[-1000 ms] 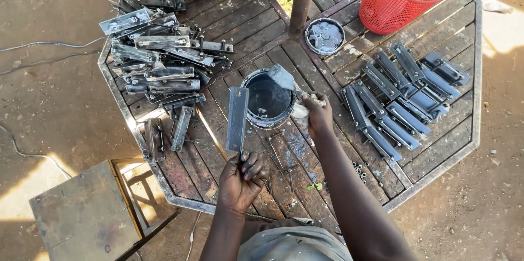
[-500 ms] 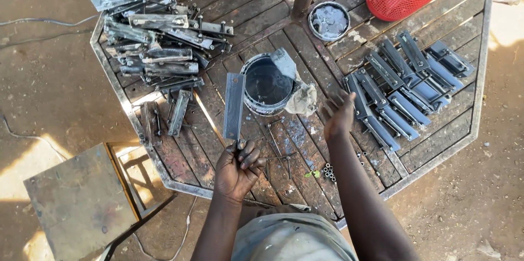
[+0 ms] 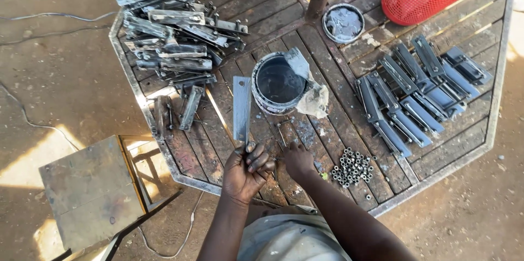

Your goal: Applying sealant to metal hinges using a cloth and a container of sealant on a wooden workbench in a fabrication area.

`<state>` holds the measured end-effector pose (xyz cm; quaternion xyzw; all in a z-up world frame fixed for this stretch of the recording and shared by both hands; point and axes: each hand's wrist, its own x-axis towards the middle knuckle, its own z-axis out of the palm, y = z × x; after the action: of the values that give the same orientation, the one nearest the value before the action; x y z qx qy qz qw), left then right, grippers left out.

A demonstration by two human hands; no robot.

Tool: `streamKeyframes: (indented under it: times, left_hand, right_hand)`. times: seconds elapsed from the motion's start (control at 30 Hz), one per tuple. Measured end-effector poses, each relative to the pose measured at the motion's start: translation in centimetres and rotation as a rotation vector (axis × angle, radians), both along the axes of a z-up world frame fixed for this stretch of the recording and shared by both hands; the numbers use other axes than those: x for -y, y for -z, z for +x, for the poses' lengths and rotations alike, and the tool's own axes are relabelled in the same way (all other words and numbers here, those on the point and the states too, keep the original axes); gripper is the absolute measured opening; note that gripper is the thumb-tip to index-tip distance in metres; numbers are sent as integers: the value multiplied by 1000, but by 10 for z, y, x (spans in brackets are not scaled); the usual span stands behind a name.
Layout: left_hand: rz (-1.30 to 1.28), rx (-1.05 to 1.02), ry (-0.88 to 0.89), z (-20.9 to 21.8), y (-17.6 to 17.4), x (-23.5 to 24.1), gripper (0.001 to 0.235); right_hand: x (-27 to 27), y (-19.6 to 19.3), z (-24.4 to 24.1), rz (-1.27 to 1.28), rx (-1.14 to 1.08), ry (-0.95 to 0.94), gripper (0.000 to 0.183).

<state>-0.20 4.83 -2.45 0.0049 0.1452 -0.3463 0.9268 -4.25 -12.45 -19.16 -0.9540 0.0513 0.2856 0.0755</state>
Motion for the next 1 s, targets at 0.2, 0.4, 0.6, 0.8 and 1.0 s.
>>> streamKeyframes:
  times: [0.2, 0.4, 0.6, 0.8, 1.0]
  left_hand:
    - [-103, 10, 7, 0, -9, 2, 8]
    - [-141, 23, 22, 5, -19, 9, 8]
    - [-145, 57, 31, 2, -21, 21, 9]
    - [-186, 76, 40, -4, -33, 22, 7]
    - [-168, 91, 40, -13, -28, 19, 8]
  right_hand:
    - [38, 21, -6, 289, 24, 98, 23]
    - [52, -201, 19, 840, 299, 587, 19]
    - [46, -259, 34, 1397, 619, 599, 24]
    - [27, -279, 42, 1525, 603, 454, 28]
    - [23, -270, 39, 1509, 601, 457, 26]
